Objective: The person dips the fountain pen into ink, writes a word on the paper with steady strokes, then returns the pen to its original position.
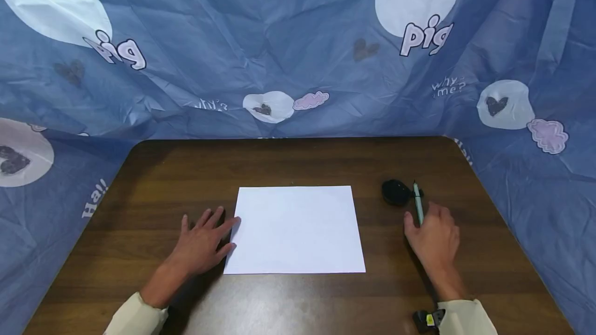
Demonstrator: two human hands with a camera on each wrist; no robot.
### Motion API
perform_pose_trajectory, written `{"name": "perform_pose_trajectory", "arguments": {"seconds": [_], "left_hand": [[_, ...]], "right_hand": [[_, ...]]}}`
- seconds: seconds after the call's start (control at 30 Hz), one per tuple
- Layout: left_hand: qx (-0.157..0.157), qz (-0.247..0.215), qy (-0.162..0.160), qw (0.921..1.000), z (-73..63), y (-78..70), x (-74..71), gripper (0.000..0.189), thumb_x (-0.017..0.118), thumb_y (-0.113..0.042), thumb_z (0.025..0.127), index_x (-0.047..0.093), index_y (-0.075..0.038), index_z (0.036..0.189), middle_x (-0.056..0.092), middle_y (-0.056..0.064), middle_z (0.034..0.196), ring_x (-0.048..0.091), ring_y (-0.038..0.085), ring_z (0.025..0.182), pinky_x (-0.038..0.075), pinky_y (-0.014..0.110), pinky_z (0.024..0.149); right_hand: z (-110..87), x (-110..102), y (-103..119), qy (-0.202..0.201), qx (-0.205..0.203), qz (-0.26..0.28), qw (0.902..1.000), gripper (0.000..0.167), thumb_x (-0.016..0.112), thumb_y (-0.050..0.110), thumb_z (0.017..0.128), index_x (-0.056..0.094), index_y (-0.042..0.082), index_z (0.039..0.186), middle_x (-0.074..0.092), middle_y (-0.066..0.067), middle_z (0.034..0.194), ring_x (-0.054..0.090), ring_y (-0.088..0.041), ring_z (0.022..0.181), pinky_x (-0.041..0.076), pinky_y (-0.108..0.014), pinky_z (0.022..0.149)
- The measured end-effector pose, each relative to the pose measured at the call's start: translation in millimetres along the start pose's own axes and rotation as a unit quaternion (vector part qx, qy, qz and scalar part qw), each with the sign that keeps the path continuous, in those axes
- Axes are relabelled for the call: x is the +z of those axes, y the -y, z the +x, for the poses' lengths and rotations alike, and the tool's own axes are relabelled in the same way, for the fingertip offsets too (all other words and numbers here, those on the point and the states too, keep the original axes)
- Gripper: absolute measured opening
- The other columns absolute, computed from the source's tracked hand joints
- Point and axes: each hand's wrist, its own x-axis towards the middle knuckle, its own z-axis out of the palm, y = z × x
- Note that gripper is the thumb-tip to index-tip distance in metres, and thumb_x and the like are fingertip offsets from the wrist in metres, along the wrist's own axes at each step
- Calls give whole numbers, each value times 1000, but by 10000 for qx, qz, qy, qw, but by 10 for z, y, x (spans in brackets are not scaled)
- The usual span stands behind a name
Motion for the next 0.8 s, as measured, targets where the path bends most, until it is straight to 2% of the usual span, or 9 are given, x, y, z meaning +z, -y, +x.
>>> {"name": "perform_pose_trajectory", "arguments": {"seconds": [0.2, 0.3, 0.4, 0.53, 0.8], "left_hand": [[20, -18, 140, 9999, -7, -20, -2, 52, 67, -39, 94, 56, -22, 142, 46, 23, 149, 42, 45, 136, 19, 79, 101], [22, -33, 90, 10000, -13, -14, -9, 52, 68, -38, 93, 56, -22, 141, 47, 22, 148, 44, 44, 135, 20, 79, 101], [42, -46, 13, 10000, -15, -3, -7, 51, 69, -37, 93, 57, -21, 140, 48, 22, 147, 46, 44, 134, 21, 79, 100], [50, -56, 69, 9999, -20, 4, -3, 52, 69, -37, 93, 57, -21, 140, 48, 23, 147, 47, 44, 133, 22, 79, 100], [-13, 23, 97, 9999, 1, -3, 11, 52, 69, -38, 93, 56, -20, 141, 48, 23, 147, 47, 44, 133, 23, 78, 100]], "right_hand": [[91, -12, -124, 912, 562, -119, 9942, 63, 65, 36, 93, 51, -15, 128, 54, -38, 114, 55, -58, 96, 43, -66, 71], [124, 29, -159, 1117, 736, -106, 9910, 63, 64, 39, 94, 51, -13, 128, 54, -37, 112, 55, -55, 97, 43, -64, 70], [149, 84, -174, 958, 762, -40, 9925, 57, 64, 37, 94, 55, -11, 124, 55, -35, 110, 56, -53, 95, 44, -61, 68], [164, 145, -196, 725, 774, 55, 9943, 48, 65, 33, 94, 60, -10, 117, 57, -34, 108, 58, -51, 93, 44, -60, 66], [215, 198, -217, 594, 849, 126, 9945, 46, 63, 34, 95, 62, -8, 114, 57, -32, 107, 57, -50, 93, 43, -61, 67]]}}
